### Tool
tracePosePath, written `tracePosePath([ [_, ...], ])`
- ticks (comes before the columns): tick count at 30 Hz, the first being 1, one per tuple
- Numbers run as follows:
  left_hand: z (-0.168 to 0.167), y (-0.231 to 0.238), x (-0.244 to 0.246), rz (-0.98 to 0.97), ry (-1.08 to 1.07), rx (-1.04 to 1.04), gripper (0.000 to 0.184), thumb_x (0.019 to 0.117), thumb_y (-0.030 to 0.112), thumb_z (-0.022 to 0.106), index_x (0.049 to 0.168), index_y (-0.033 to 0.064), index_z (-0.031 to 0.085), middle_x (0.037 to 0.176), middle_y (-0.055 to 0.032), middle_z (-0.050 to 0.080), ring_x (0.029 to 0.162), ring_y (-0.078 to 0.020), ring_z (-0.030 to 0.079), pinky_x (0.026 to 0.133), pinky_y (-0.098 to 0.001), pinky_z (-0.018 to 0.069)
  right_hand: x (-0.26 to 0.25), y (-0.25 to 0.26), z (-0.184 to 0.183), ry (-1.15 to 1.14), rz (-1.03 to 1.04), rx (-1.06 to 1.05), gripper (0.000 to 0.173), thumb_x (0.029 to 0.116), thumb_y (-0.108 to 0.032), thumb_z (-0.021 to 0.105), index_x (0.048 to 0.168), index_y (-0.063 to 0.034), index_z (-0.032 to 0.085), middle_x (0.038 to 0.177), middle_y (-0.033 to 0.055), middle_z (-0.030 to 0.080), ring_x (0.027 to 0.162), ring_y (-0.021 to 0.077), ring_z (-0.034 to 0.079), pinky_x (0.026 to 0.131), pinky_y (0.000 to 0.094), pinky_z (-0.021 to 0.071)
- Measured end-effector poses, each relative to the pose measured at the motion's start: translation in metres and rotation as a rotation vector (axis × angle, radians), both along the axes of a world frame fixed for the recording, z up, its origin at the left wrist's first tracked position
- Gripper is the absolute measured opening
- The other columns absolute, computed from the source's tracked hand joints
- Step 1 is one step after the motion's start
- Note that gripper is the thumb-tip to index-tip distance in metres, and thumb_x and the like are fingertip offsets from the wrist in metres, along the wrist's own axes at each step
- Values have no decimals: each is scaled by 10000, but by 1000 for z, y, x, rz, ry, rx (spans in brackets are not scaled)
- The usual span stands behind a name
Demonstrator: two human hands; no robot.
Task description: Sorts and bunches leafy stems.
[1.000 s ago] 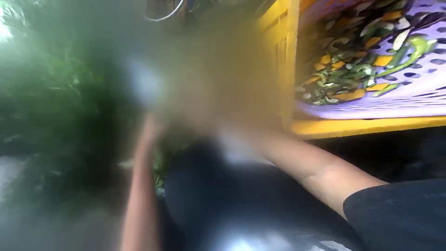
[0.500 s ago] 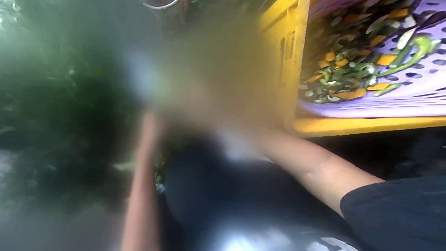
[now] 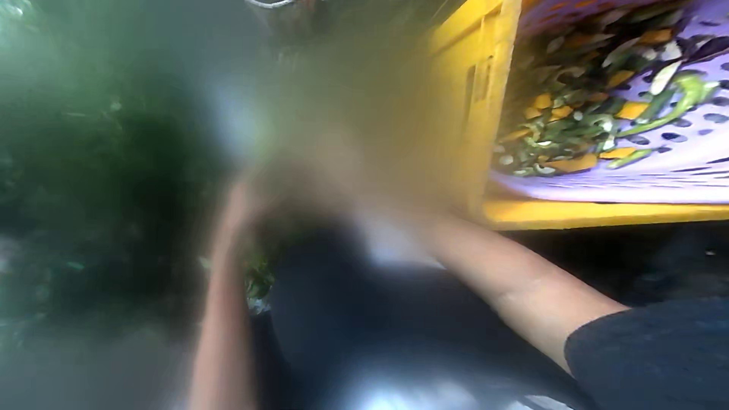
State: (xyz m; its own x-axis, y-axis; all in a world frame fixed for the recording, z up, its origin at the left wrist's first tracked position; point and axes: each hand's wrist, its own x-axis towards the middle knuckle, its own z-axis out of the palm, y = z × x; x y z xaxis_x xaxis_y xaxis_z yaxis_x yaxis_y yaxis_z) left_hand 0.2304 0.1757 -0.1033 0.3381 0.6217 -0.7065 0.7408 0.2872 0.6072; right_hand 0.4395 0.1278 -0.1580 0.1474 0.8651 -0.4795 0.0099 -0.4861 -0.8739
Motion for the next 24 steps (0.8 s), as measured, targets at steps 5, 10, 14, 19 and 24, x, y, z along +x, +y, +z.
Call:
tracePosePath([
  [5, 9, -11, -12, -16, -47, 23, 728, 752, 165, 898, 1395, 211, 559, 1120, -47, 732, 908, -180, 722, 747, -402, 622, 2, 1, 2, 5, -34, 56, 579, 859, -285, 827, 1327, -55, 575, 1222, 144, 667, 1012, 236, 703, 801, 436, 626],
  [10, 12, -17, -11, 26, -117, -93, 620, 814, 81, 807, 1378, 207, 584, 1057, -61, 742, 808, -186, 721, 652, -367, 615, -18, 4, -3, 148, 81, 140, 527, 859, -202, 842, 1285, -16, 595, 1130, 156, 698, 948, 216, 714, 852, 406, 615],
  [14, 16, -15, -25, 130, -113, -131, 625, 807, 66, 796, 1377, 207, 581, 1062, -44, 739, 810, -158, 715, 658, -343, 612, 23, 8, -7, 233, 75, 54, 201, 962, -71, 681, 1150, -4, 667, 1030, 130, 713, 724, 208, 717, 650, 398, 644],
  [19, 9, -17, -26, 159, -158, -148, 661, 796, 64, 812, 1393, 199, 561, 1114, -41, 732, 879, -156, 720, 715, -352, 625, 12, 1, -33, -139, 19, 310, 447, 860, -279, 803, 1223, -68, 650, 1139, 101, 691, 969, 197, 703, 809, 390, 629],
  [24, 14, -18, -16, 130, -214, -202, 725, 778, 102, 826, 1432, 240, 545, 1128, -67, 733, 876, -190, 726, 695, -358, 622, -17, 4, 7, 155, 173, 44, 410, 910, -148, 782, 1268, -57, 605, 1031, 140, 714, 773, 222, 730, 684, 410, 647],
])
